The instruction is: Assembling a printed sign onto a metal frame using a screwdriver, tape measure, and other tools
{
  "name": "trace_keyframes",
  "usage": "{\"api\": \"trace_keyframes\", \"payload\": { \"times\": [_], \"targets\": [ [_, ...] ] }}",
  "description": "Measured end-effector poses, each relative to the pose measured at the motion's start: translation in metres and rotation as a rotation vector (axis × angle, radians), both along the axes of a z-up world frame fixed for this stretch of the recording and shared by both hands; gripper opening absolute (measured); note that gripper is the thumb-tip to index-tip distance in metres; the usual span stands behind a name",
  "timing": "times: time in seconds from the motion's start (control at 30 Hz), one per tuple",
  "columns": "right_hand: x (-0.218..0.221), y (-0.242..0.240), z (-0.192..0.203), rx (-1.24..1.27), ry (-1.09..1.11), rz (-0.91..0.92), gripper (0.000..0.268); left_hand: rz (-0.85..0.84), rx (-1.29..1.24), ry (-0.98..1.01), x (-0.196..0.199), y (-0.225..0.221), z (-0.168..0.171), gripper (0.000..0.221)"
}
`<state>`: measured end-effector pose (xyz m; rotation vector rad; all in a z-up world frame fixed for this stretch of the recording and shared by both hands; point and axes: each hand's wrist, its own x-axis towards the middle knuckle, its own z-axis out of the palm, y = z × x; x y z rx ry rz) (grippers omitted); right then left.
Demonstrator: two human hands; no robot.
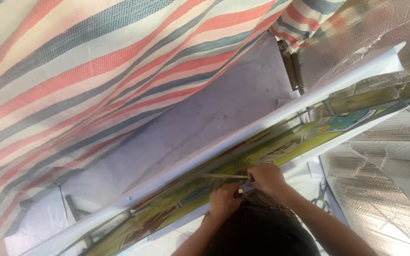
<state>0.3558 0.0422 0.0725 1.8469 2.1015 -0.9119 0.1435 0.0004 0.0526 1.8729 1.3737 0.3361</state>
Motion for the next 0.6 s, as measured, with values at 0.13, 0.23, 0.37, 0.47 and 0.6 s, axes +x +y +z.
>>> {"api": "trace_keyframes", "payload": {
  "times": [0.13, 0.23, 0.37, 0.47, 0.6],
  "targets": [
    [0.026, 0.025, 0.009, -0.17, -0.043, -0.115, 0.023, 0.006, -0.071, 0.006, -0.001, 0.004, 0.0, 0.039],
    [0.057, 0.03, 0.027, -0.064, -0.121, -0.088, 0.024, 0.036, -0.116, 0.0, -0.003, 0.007, 0.007, 0.039],
    [0.072, 0.02, 0.001, -0.108, -0.19, 0.086, 0.019, 0.06, -0.165, 0.012, -0.004, 0.009, 0.012, 0.041],
    [0.044, 0.013, 0.02, -0.13, -0.118, 0.148, 0.015, 0.038, -0.174, 0.066, -0.005, 0.003, -0.007, 0.037],
    [0.046, 0.002, 0.006, 0.045, 0.064, 0.139, 0.028, 0.066, -0.107, 0.019, -0.004, 0.005, 0.002, 0.038]
  ]
}}
